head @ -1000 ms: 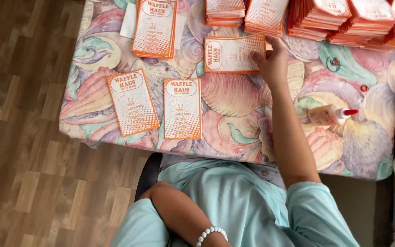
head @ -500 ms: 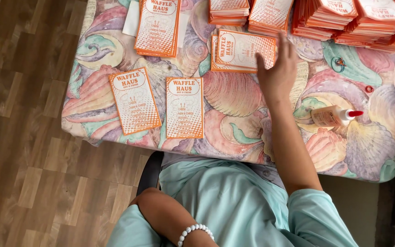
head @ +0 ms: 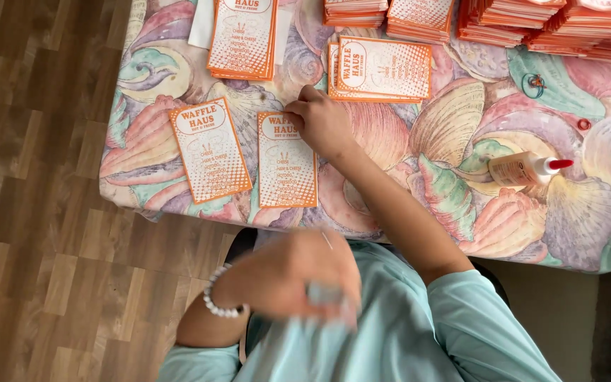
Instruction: Applying glue to paper templates and folding them to assemble branded paper bags.
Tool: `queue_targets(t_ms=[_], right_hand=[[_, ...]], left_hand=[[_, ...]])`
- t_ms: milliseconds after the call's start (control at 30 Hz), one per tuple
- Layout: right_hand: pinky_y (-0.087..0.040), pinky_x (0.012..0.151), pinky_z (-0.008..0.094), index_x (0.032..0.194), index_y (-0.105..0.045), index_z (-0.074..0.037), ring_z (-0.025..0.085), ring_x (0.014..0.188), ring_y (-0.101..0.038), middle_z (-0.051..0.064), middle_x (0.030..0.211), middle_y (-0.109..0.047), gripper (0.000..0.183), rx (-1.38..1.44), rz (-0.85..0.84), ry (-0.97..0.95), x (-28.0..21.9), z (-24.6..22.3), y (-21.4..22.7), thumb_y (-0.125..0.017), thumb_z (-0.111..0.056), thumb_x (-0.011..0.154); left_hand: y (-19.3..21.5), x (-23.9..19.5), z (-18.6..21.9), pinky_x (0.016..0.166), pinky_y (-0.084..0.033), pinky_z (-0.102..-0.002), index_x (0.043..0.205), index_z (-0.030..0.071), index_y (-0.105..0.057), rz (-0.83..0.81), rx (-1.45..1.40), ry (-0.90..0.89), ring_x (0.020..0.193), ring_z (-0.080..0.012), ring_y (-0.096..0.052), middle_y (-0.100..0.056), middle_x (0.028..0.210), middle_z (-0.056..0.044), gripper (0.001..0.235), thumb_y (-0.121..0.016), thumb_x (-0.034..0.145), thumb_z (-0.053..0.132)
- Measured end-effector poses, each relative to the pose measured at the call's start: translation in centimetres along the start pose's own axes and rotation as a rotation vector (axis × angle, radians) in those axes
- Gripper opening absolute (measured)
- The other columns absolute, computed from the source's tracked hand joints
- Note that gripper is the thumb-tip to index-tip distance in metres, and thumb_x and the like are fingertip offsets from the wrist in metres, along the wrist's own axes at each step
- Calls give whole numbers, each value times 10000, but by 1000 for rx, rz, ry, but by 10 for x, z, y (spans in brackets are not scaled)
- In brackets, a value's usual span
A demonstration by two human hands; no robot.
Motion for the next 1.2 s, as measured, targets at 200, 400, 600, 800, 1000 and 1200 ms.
queue_targets(t_ms=[200, 400, 600, 800, 1000, 1200], right_hand=[[-590, 687, 312, 924, -740, -151, 200, 845, -695, -8, 871, -606, 48, -56, 52, 38, -10, 13, -3, -740, -196, 938], [-518, 670, 570, 901, -689, 61, 489, 753, -673, 264, 770, -658, 53, 407, -329, -18, -73, -20, 122, -678, 10, 892], [-527, 689, 346, 910, -802, -37, 242, 715, -697, 150, 792, -751, 117, 648, -235, -224, -139, 21, 154, -830, -3, 801], [-555, 869, 338, 1251, -713, -10, 235, 960, -715, 168, 1062, -750, 381, 727, 14, -467, -165, 42, 150, -822, -71, 890], [-576, 907, 378, 1352, -643, 26, 239, 1029, -730, 198, 1102, -753, 407, 772, 40, -550, -173, 24, 152, -742, -91, 975], [-543, 683, 353, 1107, -779, -33, 209, 741, -715, 130, 836, -741, 139, 510, 149, -581, -165, 64, 143, -768, -108, 990]], left_hand=[[79, -17, -109, 973, -496, -517, 1285, 6, -620, 324, 888, 667, 1141, -391, -615, -618, 1197, -233, 367, -708, 952, 131], [96, -18, -180, 933, -458, -540, 1357, 24, -584, 157, 1113, 818, 1173, -369, -550, -537, 1222, -157, 606, -841, 814, 105], [115, -33, -235, 873, -438, -504, 1142, 266, -681, 171, 959, 995, 1001, -304, -693, -686, 994, 13, 442, -882, 749, 239], [83, 8, -175, 866, -538, -480, 1038, 23, -728, 307, 253, 640, 964, -370, -716, -719, 909, -245, 253, -802, 797, 37], [37, 43, -183, 780, -503, -201, 1025, 78, -700, 519, -271, 459, 856, -54, -609, -656, 868, 44, 242, -845, 832, 89], [29, 34, -228, 810, -543, -458, 1141, 106, -660, 490, 594, 527, 893, -339, -709, -714, 893, -122, 511, -922, 706, 163]])
Point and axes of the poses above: each hand's wrist, its own x-axis towards the middle knuckle, its own y-axis out of the back of the hand, z = x × y, the point moved 1 cm from there along x, towards the middle knuckle
